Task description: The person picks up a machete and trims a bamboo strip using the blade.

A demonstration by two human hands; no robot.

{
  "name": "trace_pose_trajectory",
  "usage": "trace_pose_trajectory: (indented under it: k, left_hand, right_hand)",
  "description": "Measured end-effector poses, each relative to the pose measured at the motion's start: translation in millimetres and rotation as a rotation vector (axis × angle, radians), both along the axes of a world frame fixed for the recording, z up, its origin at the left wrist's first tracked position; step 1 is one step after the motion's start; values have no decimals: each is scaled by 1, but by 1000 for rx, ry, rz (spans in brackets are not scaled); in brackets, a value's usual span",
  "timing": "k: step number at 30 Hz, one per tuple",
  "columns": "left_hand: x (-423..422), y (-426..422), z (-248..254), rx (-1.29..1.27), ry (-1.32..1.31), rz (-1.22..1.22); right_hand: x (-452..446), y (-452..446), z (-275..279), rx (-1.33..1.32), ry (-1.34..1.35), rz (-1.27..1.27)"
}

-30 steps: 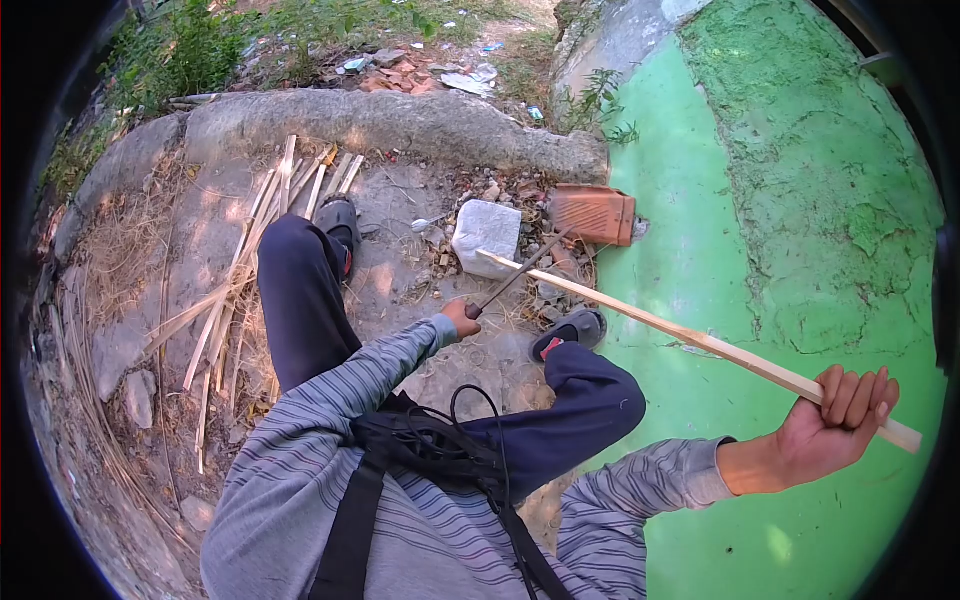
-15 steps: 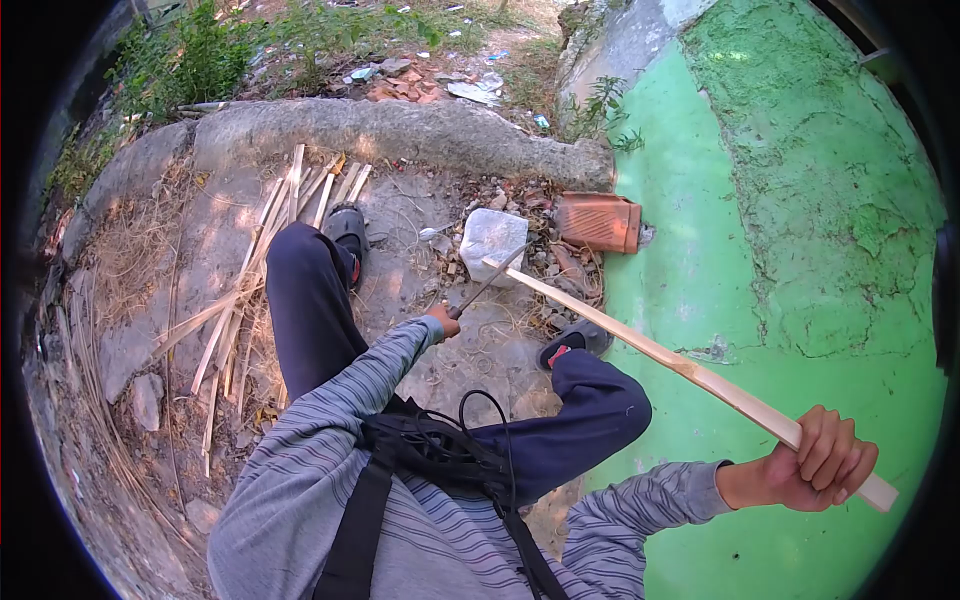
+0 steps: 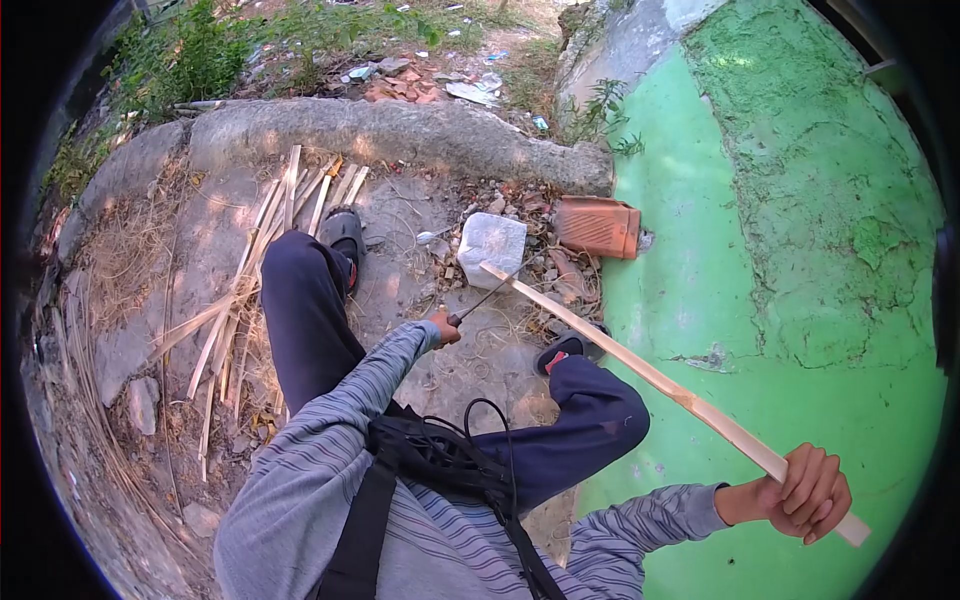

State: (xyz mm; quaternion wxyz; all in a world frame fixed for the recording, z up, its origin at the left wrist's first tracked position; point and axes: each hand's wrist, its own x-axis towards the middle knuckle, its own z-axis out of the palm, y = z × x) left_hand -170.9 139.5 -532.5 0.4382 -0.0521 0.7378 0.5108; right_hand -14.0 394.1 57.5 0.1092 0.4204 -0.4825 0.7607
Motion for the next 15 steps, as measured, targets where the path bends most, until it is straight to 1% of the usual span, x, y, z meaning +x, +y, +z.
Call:
trace_pose_trajectory:
  k: [2,6,8,10,12,13,14,15]
  left_hand:
    - [-2,-3,2,1,-40,-61]
    - [2,5,9,53,-53,-4]
    - [4,8,11,257,-58,-9]
    - [7,10,16,234,-41,-37]
    - [9,13,10,11,19,-9]
    - [13,11,2,-64,56,125]
    - [7,10,-13,-59,61,129]
    - [2,7,-24,-88,-13,118]
  right_hand:
    - [2,-1,-1,5,2,-9]
    - [3,-6,-3,-27,-2,-9]
    - [3,-8,-2,-30,7,-15]
    - [3,-10,-2,6,31,-4]
    - [5,-12,-2,-15,11,-17]
    - [5,-13,-3,-35,-9,-32]
    - [5,-13,-2,-30,-4,-28]
    - [5,-13,-3,-30,2,-27]
